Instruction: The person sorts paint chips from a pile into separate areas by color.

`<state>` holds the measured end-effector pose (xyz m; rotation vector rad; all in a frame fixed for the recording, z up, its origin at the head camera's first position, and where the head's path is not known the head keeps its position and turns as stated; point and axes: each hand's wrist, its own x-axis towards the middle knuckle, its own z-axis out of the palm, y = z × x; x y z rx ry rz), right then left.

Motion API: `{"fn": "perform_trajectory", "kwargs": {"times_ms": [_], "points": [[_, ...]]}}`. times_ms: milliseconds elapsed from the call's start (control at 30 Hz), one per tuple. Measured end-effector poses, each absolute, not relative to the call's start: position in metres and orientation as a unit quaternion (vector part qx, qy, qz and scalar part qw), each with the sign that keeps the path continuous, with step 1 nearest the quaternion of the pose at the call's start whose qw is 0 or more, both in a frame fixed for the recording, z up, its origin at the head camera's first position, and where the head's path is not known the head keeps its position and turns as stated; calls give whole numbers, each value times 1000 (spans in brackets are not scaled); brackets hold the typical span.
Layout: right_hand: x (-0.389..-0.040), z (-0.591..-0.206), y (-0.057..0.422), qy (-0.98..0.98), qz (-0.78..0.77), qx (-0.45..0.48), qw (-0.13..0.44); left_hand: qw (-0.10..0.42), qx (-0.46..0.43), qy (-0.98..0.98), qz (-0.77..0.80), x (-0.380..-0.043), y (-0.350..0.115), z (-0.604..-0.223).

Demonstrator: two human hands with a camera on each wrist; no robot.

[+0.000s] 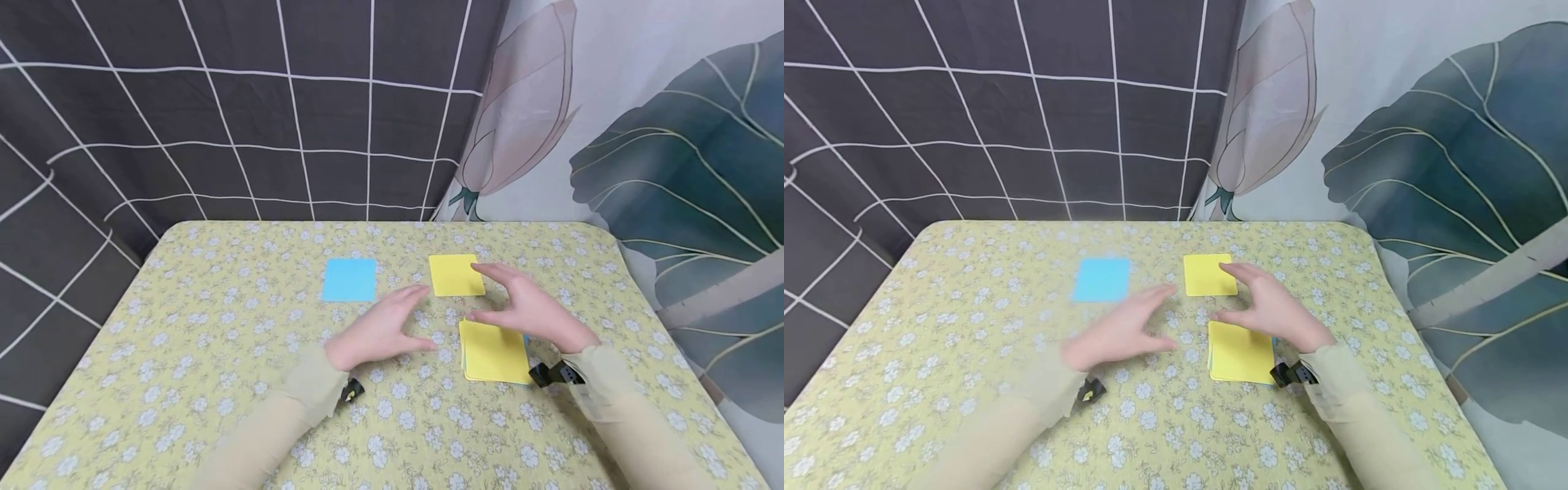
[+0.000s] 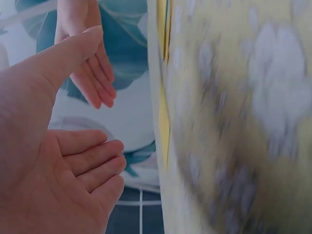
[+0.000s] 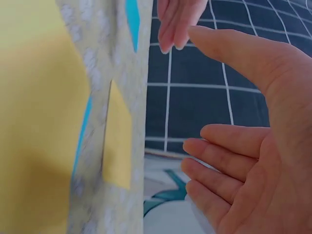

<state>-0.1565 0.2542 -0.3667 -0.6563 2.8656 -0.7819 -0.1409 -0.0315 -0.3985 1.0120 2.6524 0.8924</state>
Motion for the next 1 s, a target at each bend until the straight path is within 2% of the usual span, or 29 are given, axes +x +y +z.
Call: {"fn": "perform_trajectory", "kwargs": {"times_ms": [533, 1000], "points": [[-120, -384, 293, 948, -243, -197, 66, 80, 403, 874, 259, -131, 11, -404], [-101, -394, 304, 947, -227, -207, 92, 114, 415, 875, 221, -126, 43, -411]]}}
